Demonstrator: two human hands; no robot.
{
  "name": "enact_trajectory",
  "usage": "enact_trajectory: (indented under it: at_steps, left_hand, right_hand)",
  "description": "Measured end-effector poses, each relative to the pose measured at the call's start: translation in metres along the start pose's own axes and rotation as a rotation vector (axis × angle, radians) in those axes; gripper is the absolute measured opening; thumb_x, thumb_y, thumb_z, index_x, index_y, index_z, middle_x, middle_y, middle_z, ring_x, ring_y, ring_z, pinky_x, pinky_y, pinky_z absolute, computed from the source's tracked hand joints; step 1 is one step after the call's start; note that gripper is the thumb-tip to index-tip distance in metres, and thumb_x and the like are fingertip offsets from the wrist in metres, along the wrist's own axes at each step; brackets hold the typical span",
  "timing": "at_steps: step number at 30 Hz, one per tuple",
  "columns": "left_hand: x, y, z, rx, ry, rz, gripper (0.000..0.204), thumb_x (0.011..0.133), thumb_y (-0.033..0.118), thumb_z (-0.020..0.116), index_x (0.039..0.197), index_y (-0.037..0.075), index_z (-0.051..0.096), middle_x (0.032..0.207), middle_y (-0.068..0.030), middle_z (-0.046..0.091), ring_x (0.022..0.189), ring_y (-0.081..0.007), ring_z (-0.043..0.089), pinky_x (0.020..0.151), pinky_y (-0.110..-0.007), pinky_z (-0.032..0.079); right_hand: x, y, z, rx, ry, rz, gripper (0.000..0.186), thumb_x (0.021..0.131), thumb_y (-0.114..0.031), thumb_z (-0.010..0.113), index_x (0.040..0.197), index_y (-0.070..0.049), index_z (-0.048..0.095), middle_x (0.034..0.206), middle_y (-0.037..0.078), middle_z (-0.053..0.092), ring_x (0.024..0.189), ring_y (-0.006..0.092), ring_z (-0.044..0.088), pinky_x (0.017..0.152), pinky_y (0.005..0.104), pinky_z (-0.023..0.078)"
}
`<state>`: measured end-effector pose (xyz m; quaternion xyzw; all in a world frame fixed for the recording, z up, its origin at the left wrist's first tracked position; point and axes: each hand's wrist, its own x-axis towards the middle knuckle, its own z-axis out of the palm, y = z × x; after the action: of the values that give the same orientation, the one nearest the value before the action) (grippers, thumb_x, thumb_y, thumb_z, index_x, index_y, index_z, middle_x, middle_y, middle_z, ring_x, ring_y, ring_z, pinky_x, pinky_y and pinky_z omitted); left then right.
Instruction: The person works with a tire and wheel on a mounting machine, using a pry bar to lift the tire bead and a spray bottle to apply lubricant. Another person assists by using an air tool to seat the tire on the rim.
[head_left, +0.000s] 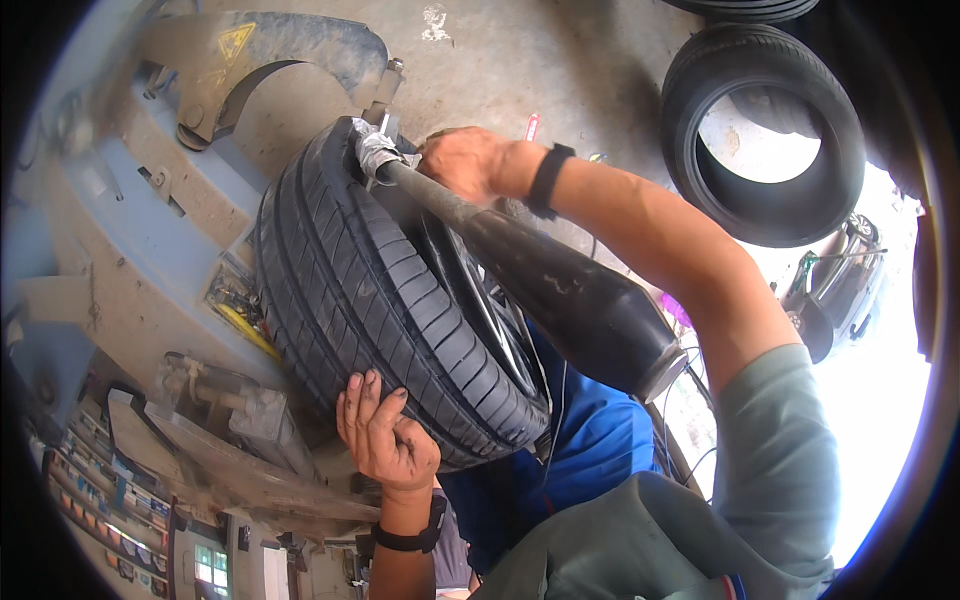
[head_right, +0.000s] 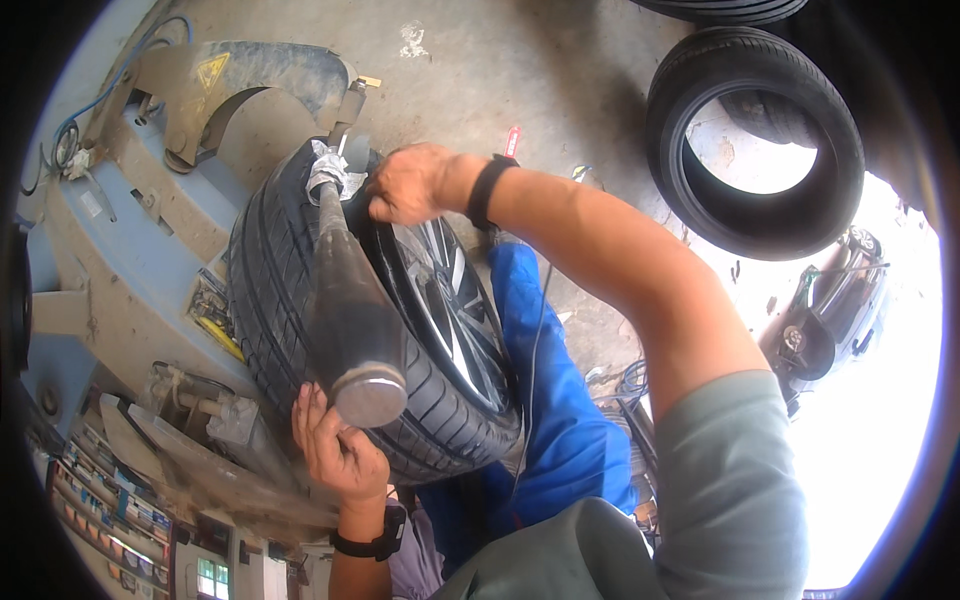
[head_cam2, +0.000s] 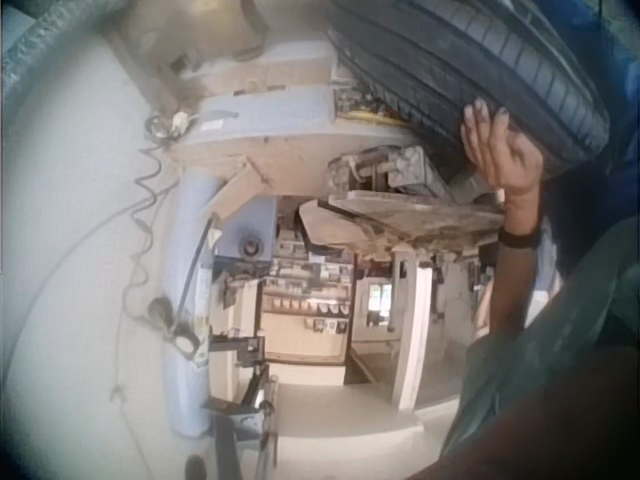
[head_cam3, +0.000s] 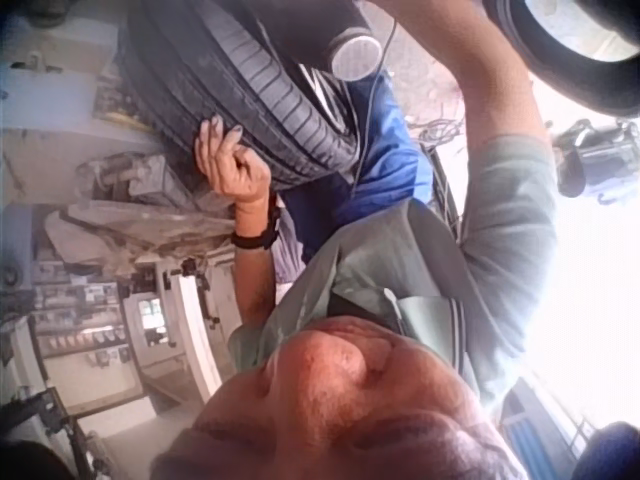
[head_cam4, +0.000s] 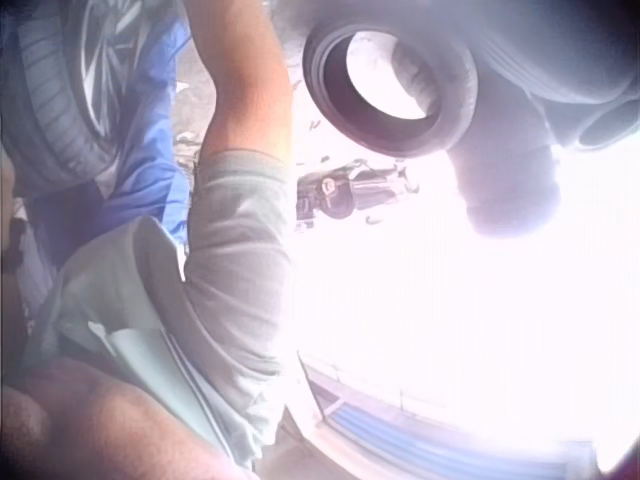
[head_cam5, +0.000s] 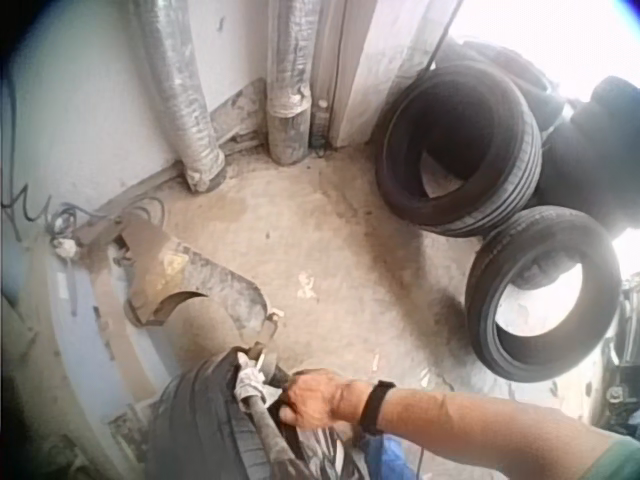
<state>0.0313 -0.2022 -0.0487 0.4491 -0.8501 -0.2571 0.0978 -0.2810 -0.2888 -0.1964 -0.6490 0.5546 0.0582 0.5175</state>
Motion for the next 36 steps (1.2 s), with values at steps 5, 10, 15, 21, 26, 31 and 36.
enact_trajectory:
  at_steps: [5, 10, 15, 21, 26, 31, 36]
  left_hand:
    - [0.005, 0.006, 0.005, -0.019, 0.046, 0.002, 0.031, 0.079, -0.002, 0.047, 0.097, 0.001, 0.072, 0.119, -0.0211, 0.074, 0.124, -0.0395, 0.065, 0.114, -0.051, 0.041]
    - [-0.002, 0.01, -0.007, 0.02, 0.033, -0.019, 0.03, 0.079, -0.002, 0.048, 0.097, 0.001, 0.072, 0.119, -0.0208, 0.074, 0.124, -0.0392, 0.065, 0.113, -0.05, 0.041]
    - [-0.005, 0.014, -0.016, 0.015, 0.009, 0.0, 0.03, 0.081, -0.006, 0.046, 0.101, -0.002, 0.069, 0.121, -0.0235, 0.072, 0.124, -0.0425, 0.063, 0.111, -0.053, 0.044]
    - [-0.007, 0.007, -0.013, 0.035, 0.03, 0.002, 0.031, 0.081, -0.004, 0.045, 0.102, -0.001, 0.068, 0.121, -0.0235, 0.072, 0.124, -0.0425, 0.063, 0.112, -0.053, 0.043]
    - [-0.006, 0.007, -0.008, 0.049, 0.04, -0.002, 0.029, 0.081, -0.002, 0.047, 0.1, 0.001, 0.069, 0.121, -0.0222, 0.073, 0.124, -0.0409, 0.064, 0.112, -0.052, 0.042]
    - [-0.001, 0.011, -0.001, 0.086, 0.062, -0.008, 0.028, 0.08, 0.0, 0.048, 0.097, 0.003, 0.069, 0.12, -0.0202, 0.073, 0.123, -0.0391, 0.065, 0.112, -0.05, 0.042]
    - [-0.005, 0.012, -0.009, 0.12, 0.031, -0.025, 0.026, 0.082, -0.002, 0.047, 0.099, 0.001, 0.066, 0.122, -0.0232, 0.07, 0.124, -0.043, 0.062, 0.111, -0.054, 0.043]
  right_hand:
    - [0.02, 0.036, 0.033, 0.193, 0.169, 0.055, 0.046, 0.095, -0.033, 0.045, 0.109, 0.001, 0.073, 0.117, 0.023, 0.071, 0.113, 0.0402, 0.064, 0.103, 0.0462, 0.051]
    - [-0.047, -0.029, 0.052, 0.096, 0.446, -0.321, 0.04, 0.087, -0.028, 0.055, 0.102, 0.005, 0.072, 0.114, 0.026, 0.07, 0.116, 0.0406, 0.063, 0.108, 0.0452, 0.047]
    - [-0.102, -0.071, 0.1, -0.005, 0.619, -0.399, 0.041, 0.081, -0.028, 0.062, 0.112, -0.004, 0.073, 0.117, 0.019, 0.072, 0.126, 0.0361, 0.059, 0.118, 0.0466, 0.038]
    - [-0.085, -0.057, 0.054, -0.416, 0.352, -0.278, 0.043, 0.085, -0.034, 0.057, 0.121, -0.014, 0.072, 0.131, 0.008, 0.071, 0.139, 0.0278, 0.052, 0.123, 0.05, 0.026]
    - [0.011, -0.03, -0.015, -0.213, -0.168, 0.207, 0.04, 0.095, -0.035, 0.05, 0.116, -0.015, 0.077, 0.125, 0.009, 0.073, 0.119, 0.0256, 0.068, 0.104, 0.0454, 0.049]
    - [0.1, 0.063, 0.04, -0.035, -0.01, -0.024, 0.055, 0.094, -0.044, 0.057, 0.138, -0.012, 0.064, 0.139, 0.01, 0.065, 0.131, 0.0278, 0.06, 0.104, 0.042, 0.05]
    - [0.112, 0.042, 0.024, 0.327, -0.2, 0.524, 0.082, 0.087, -0.068, 0.056, 0.145, -0.011, 0.058, 0.152, 0.015, 0.055, 0.138, 0.031, 0.053, 0.114, 0.0395, 0.04]
